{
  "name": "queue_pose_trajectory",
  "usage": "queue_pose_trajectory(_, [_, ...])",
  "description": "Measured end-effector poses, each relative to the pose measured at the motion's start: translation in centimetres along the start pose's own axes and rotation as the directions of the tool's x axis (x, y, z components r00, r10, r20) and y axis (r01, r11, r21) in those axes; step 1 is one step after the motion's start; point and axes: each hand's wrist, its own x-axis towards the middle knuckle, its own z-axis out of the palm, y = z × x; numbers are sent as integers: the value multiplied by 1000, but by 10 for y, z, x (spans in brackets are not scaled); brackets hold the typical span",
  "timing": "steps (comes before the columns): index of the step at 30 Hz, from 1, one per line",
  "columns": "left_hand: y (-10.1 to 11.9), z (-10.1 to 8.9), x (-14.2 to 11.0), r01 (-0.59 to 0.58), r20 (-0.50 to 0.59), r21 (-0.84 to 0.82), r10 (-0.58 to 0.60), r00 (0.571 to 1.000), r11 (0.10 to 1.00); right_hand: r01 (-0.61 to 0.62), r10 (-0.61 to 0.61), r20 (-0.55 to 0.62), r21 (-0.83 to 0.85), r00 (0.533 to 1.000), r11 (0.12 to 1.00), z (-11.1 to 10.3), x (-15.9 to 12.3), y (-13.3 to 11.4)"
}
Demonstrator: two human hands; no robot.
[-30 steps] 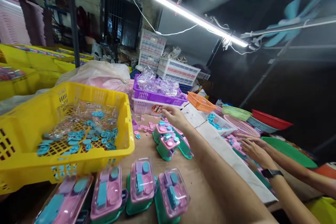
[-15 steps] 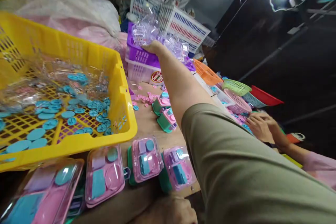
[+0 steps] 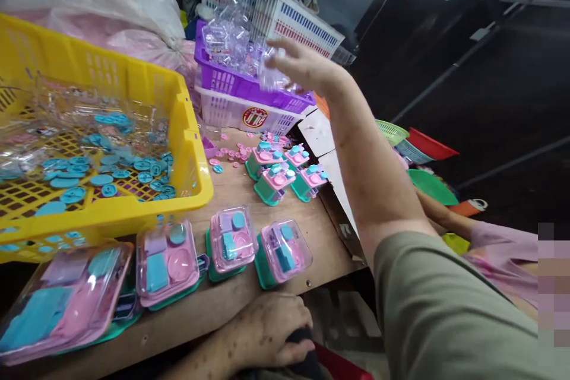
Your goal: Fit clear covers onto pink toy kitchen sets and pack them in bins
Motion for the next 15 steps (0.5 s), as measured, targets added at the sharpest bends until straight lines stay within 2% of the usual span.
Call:
queue_pose_trajectory(1, [1, 0, -1, -8, 3, 21, 8, 1000, 1000, -82, 84, 114, -23, 990, 996, 1, -24, 7])
queue_pose_trajectory(2, [1, 0, -2, -19, 2, 41, 19, 1000, 999, -171, 176, 244, -42, 954, 984, 7, -46, 13])
queue_pose_trajectory(3, [1, 0, -2, -30, -1, 59, 30, 1000, 998, -254, 257, 359, -58, 897, 965, 16, -64, 20])
queue_pose_trajectory(4, [1, 0, -2, -36, -4, 77, 36, 999, 996, -318, 312, 444, -63, 840, 946, 28, -77, 26])
queue_pose_trajectory(5, [1, 0, -2, -36, -4, 95, 37, 999, 995, -356, 336, 494, -56, 802, 933, 42, -87, 32])
queue_pose_trajectory(6, [1, 0, -2, -32, -2, 110, 32, 999, 993, -375, 343, 513, -43, 787, 926, 56, -94, 38])
queue_pose_trajectory(8, [3, -1, -1, -17, 10, 115, 16, 1000, 993, -377, 329, 523, -17, 786, 926, 80, -100, 48])
queue_pose_trajectory(10, [7, -4, 0, 25, -2, 56, -25, 1000, 998, -363, 314, 510, -3, 801, 932, 94, -104, 57])
queue_pose_trajectory(12, [12, -6, 2, 119, -80, -66, -124, 989, 991, -340, 292, 489, 11, 822, 940, 97, -110, 67])
queue_pose_trajectory(15, [20, -7, 8, 272, -236, -248, -330, 914, 930, -287, 233, 475, 43, 849, 957, 88, -130, 82])
